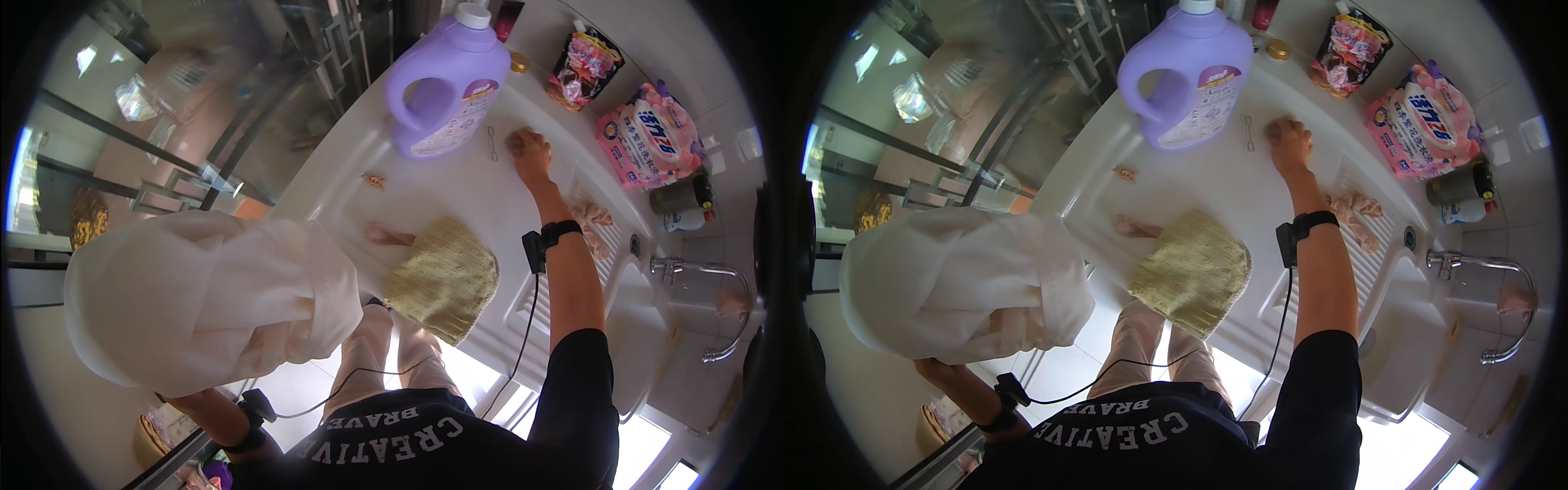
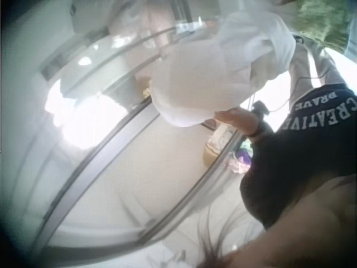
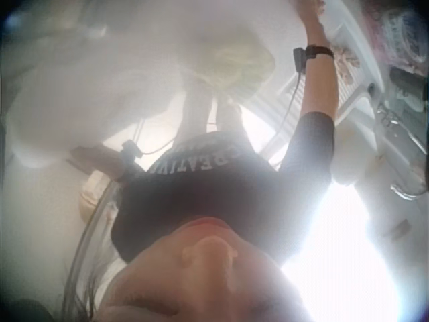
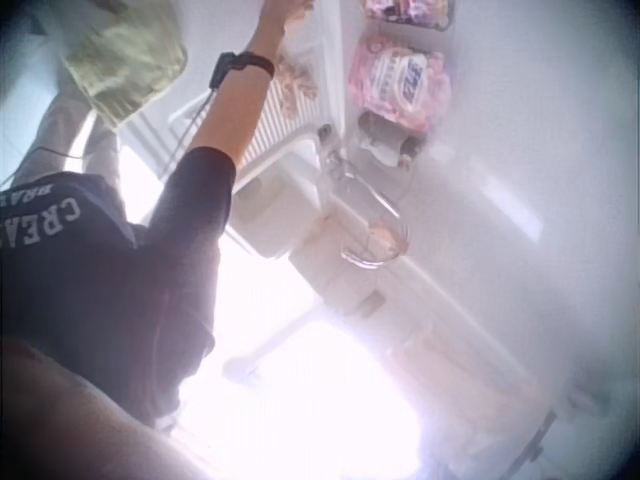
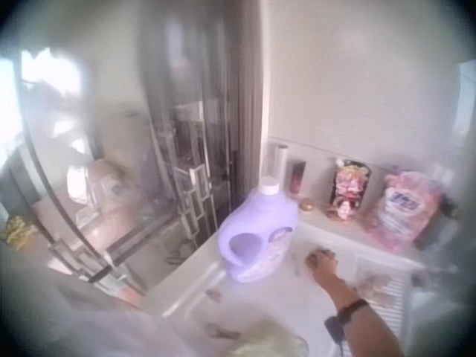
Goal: The person gathers several small pieces of clothing, pours liquid detergent and fabric softener into a sink, and hand-washes the items by rubbing and wringing them. The person handles the clothes one at a time and places them in the sink.
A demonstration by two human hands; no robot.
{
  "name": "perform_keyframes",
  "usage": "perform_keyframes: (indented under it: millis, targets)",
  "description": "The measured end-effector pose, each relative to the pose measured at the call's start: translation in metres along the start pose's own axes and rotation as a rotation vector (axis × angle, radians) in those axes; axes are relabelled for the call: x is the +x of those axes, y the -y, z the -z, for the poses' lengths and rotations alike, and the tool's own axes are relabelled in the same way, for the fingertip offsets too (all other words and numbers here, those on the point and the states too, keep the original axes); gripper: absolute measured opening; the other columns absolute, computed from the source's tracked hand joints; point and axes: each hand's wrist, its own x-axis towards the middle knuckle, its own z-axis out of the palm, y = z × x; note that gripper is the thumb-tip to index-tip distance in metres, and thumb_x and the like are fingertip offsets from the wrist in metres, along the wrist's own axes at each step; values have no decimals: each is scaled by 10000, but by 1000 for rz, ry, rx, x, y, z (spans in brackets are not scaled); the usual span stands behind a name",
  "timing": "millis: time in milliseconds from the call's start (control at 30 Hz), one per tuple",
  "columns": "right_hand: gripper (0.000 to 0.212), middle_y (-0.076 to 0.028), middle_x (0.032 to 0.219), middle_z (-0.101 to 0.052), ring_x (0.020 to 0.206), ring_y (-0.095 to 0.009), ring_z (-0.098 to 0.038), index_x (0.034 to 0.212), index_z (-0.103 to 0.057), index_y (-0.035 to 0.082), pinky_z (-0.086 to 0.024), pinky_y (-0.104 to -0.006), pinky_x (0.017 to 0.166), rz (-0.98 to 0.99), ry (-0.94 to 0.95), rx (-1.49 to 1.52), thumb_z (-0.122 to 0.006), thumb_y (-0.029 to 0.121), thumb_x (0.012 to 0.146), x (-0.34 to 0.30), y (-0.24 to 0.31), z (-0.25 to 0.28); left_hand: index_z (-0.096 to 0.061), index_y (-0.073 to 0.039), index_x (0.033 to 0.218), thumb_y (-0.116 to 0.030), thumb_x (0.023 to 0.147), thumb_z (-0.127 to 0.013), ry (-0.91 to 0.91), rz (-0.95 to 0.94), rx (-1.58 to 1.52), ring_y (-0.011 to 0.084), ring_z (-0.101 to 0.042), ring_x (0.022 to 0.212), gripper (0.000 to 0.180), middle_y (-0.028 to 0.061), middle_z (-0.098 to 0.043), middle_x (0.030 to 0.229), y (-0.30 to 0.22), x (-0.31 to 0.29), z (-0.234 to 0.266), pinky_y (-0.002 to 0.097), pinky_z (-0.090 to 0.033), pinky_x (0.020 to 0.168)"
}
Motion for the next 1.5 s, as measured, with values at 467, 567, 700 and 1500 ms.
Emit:
perform_keyframes:
  millis: [467,567,700,1500]
  targets:
    - [190,-173,957,-526,924,-356,-529,979,-586,12,-419,-415,864,581,332,406,-576,82,803,-143,177,55,-486,54,1234,-142,747,-631,-128,664,-667,291,-532,1128,545,174,-546,1208,-30,8,-48,400,-405,985]
    - [280,-178,952,-516,926,-368,-531,981,-584,26,-430,-446,835,598,370,363,-652,159,744,-152,189,33,-562,17,1143,-119,772,-688,172,584,-731,230,-585,1001,415,110,-604,1096,-69,10,-79,350,-466,881]
    - [276,-216,945,-631,931,-403,-574,968,-636,21,-449,-452,834,820,180,748,-658,143,722,-136,181,17,-473,-5,1226,-163,744,-748,353,401,-609,232,-584,1025,577,131,-590,1138,-106,38,-102,348,-461,891]
    - [240,-80,803,-678,621,-210,-653,882,-675,86,-524,-319,539,313,-121,474,-559,296,887,-169,133,192,-444,-55,1265,-422,644,-793,607,94,-531,339,-502,1095,801,197,-474,1236,-136,-15,-276,438,-393,919]
